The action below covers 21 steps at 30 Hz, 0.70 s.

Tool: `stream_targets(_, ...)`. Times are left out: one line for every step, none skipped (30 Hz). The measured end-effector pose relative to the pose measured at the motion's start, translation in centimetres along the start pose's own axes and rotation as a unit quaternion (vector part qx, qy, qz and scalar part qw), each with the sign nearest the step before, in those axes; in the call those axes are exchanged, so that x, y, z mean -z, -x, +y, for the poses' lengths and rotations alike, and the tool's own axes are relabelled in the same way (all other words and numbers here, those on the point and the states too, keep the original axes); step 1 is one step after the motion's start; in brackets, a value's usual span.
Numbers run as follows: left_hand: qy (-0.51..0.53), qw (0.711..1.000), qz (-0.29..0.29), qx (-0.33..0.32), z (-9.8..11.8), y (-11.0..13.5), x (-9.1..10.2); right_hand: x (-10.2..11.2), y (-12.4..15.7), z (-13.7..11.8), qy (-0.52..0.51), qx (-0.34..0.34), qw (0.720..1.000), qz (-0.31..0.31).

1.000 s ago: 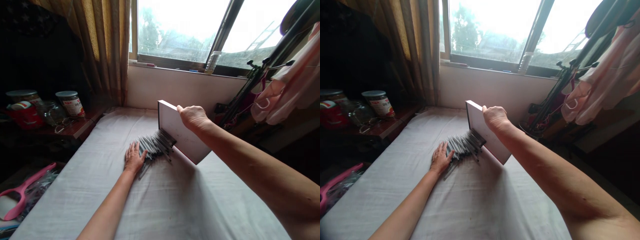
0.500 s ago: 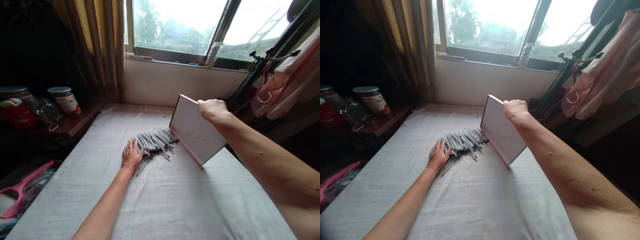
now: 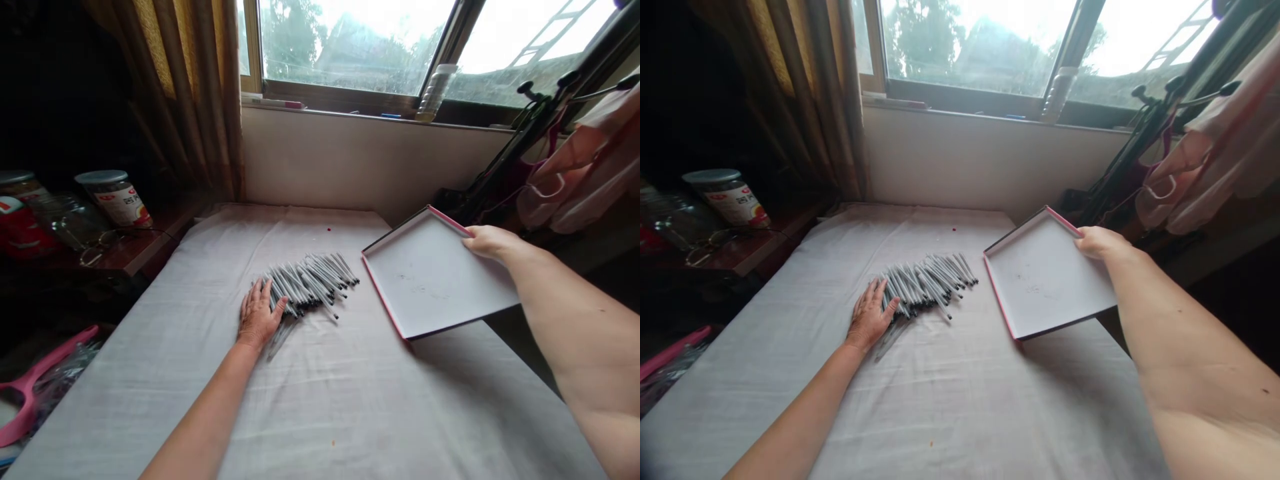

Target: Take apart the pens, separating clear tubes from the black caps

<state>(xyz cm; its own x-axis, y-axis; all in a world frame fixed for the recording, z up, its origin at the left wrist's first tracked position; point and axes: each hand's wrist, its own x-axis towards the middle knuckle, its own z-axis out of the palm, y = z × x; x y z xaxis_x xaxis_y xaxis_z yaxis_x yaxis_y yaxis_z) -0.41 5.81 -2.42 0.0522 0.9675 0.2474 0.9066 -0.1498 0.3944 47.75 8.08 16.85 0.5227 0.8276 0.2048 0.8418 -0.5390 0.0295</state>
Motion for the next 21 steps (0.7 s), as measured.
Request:
stream_targets(0.003,1.000,0.003,-0.002,-0.1,0.0,-0.1,-1.1,-0.1,0.3,-0.012,0.000,0.999,-0.038)
stream_targets(0.006,1.000,0.007,-0.004,-0.2,0.0,-0.3,-2.3,-0.2,0.4,-0.024,0.004,0.997,-0.070)
stream_targets(0.009,1.000,0.012,-0.007,-0.4,-0.1,-0.4,-3.5,-0.3,0.2,-0.037,0.011,0.994,-0.100)
stream_targets(0.013,1.000,0.018,-0.011,-0.5,-0.1,-0.5,-4.6,-0.3,-0.2,-0.046,0.015,0.992,-0.120)
stream_targets(0.017,0.999,0.023,-0.015,-0.7,-0.1,-0.7,-5.8,-0.4,-0.7,-0.050,0.017,0.990,-0.134)
stream_targets(0.020,0.999,0.029,-0.020,-0.8,-0.1,-0.8,-6.9,-0.4,-1.3,-0.053,0.020,0.988,-0.142)
stream_targets(0.023,0.999,0.035,-0.025,-0.9,0.0,-0.9,-7.9,-0.3,-2.0,-0.053,0.020,0.988,-0.146)
stream_targets(0.025,0.998,0.042,-0.029,-1.0,0.0,-1.0,-8.9,-0.3,-2.6,-0.052,0.020,0.988,-0.147)
stream_targets(0.027,0.998,0.047,-0.032,-1.1,0.0,-1.1,-9.8,-0.2,-3.1,-0.051,0.019,0.988,-0.146)
stream_targets(0.029,0.998,0.051,-0.035,-1.2,0.0,-1.2,-10.6,-0.1,-3.5,-0.049,0.015,0.988,-0.145)
stream_targets(0.031,0.997,0.054,-0.038,-1.2,0.0,-1.2,-11.3,0.1,-3.8,-0.047,0.009,0.989,-0.142)
stream_targets(0.033,0.997,0.055,-0.039,-1.3,0.0,-1.3,-11.8,0.2,-4.0,-0.044,0.001,0.990,-0.137)
stream_targets(0.036,0.997,0.054,-0.041,-1.3,0.0,-1.3,-12.3,0.3,-4.2,-0.041,-0.008,0.990,-0.132)
stream_targets(0.039,0.997,0.053,-0.042,-1.3,0.0,-1.4,-12.5,0.5,-4.3,-0.038,-0.016,0.991,-0.126)
stream_targets(0.042,0.997,0.053,-0.042,-1.3,0.0,-1.4,-12.6,0.7,-4.5,-0.034,-0.025,0.992,-0.121)
stream_targets(0.044,0.997,0.053,-0.043,-1.3,0.0,-1.4,-12.5,1.0,-4.9,-0.031,-0.032,0.993,-0.113)
stream_targets(0.046,0.997,0.054,-0.042,-1.3,-0.1,-1.4,-12.3,1.4,-5.4,-0.031,-0.032,0.994,-0.100)
stream_targets(0.047,0.997,0.054,-0.040,-1.3,-0.1,-1.4,-12.0,2.0,-6.2,-0.033,-0.026,0.995,-0.090)
stream_targets(0.046,0.997,0.052,-0.038,-1.2,-0.1,-1.3,-11.6,3.0,-7.2,-0.048,0.000,0.997,-0.060)
stream_targets(0.046,0.997,0.049,-0.035,-1.1,-0.1,-1.2,-11.3,4.1,-8.4,-0.073,0.046,0.996,-0.035)
stream_targets(0.044,0.998,0.044,-0.032,-1.0,-0.1,-1.1,-11.0,5.6,-9.6,-0.101,0.113,0.988,-0.020)
